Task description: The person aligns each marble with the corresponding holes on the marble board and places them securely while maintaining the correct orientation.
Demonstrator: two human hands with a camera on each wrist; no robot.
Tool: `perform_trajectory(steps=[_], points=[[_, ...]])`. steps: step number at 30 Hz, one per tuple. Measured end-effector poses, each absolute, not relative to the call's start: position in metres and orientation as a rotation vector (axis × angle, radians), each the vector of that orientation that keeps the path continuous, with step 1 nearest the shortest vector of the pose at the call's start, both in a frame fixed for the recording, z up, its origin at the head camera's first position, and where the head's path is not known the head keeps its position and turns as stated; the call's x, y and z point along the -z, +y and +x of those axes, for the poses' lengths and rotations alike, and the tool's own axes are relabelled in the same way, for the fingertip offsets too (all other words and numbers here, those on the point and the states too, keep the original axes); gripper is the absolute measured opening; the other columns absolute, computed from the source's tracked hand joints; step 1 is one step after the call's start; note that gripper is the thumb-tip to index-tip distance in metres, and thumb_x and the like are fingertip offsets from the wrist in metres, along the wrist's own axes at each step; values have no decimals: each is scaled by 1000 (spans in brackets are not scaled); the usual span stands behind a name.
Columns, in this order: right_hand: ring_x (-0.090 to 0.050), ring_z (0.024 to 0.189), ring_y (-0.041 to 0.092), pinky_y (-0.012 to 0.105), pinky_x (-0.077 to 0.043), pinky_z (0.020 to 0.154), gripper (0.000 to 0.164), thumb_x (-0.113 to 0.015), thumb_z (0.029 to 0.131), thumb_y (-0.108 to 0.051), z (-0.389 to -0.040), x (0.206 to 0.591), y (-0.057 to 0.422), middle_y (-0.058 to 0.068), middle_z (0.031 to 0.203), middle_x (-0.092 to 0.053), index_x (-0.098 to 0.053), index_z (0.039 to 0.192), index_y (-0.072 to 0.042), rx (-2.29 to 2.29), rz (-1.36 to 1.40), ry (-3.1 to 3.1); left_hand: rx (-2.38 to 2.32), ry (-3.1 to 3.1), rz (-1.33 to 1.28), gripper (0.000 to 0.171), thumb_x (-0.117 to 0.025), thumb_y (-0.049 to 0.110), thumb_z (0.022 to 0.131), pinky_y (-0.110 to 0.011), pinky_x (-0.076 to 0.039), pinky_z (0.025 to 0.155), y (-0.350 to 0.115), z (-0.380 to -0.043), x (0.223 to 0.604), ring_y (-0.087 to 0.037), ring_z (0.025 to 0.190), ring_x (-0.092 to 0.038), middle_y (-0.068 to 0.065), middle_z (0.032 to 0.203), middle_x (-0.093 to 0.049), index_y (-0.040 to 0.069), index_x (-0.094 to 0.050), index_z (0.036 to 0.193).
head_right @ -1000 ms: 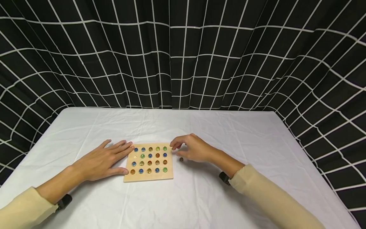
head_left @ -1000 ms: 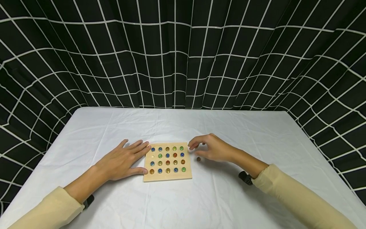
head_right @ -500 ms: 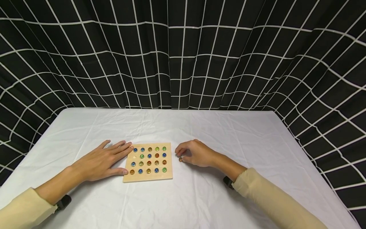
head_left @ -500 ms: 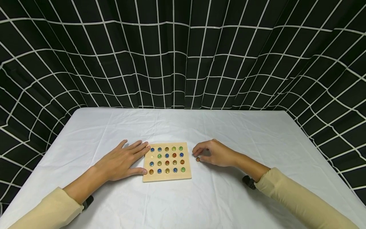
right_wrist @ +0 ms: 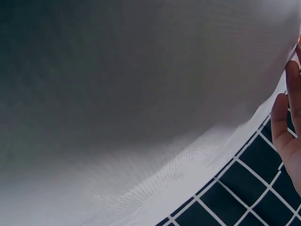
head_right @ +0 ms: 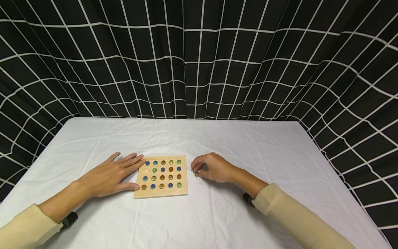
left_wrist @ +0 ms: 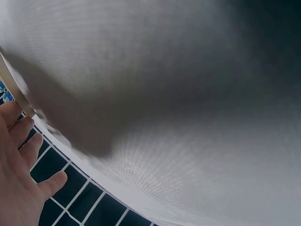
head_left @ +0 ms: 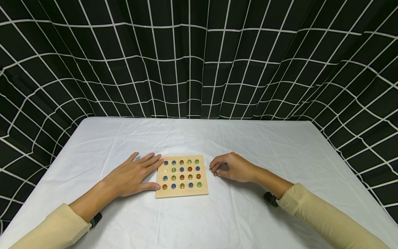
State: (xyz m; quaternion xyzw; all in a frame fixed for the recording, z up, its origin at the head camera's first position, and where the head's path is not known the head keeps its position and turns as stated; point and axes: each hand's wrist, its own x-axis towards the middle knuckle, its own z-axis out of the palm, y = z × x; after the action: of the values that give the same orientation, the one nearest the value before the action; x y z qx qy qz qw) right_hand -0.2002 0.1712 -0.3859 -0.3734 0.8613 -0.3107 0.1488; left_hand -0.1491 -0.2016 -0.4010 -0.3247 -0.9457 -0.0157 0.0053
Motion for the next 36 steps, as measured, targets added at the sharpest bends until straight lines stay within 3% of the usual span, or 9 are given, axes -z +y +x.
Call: perform_trajectory(steps=[12,21,28,36], points=[[-68,91,6,35,-53,90,23,-73,87,3,-203,387,168,-8,93,-73,-72,107,-7,909,-1100,2467,66,-2956,-1025,86,-43,74,92,-64,-24,113,-202,-149,401,-29,145,-34,-5,159,-36,16,-36,156],[-66,93,7,40,-53,90,26,-75,85,2,-207,377,157,-6,95,-72,-72,109,-9,882,-1150,2529,55,-2964,-1024,87,-41,75,92,-63,-24,114,-202,-149,401,-28,145,-33,-5,159,-36,17,-35,156],[-66,96,10,42,-52,90,26,-73,86,1,-209,373,140,-4,100,-73,-72,111,-8,899,-1177,2542,41,-2957,-1023,87,-40,76,91,-63,-25,113,-202,-149,402,-28,145,-34,-4,159,-36,17,-35,156],[-67,96,14,37,-53,91,26,-72,87,3,-209,370,115,0,100,-73,-71,112,-4,919,-1234,2499,36,-2958,-1021,87,-39,76,92,-63,-25,113,-202,-149,402,-28,145,-34,-4,159,-36,17,-35,156]])
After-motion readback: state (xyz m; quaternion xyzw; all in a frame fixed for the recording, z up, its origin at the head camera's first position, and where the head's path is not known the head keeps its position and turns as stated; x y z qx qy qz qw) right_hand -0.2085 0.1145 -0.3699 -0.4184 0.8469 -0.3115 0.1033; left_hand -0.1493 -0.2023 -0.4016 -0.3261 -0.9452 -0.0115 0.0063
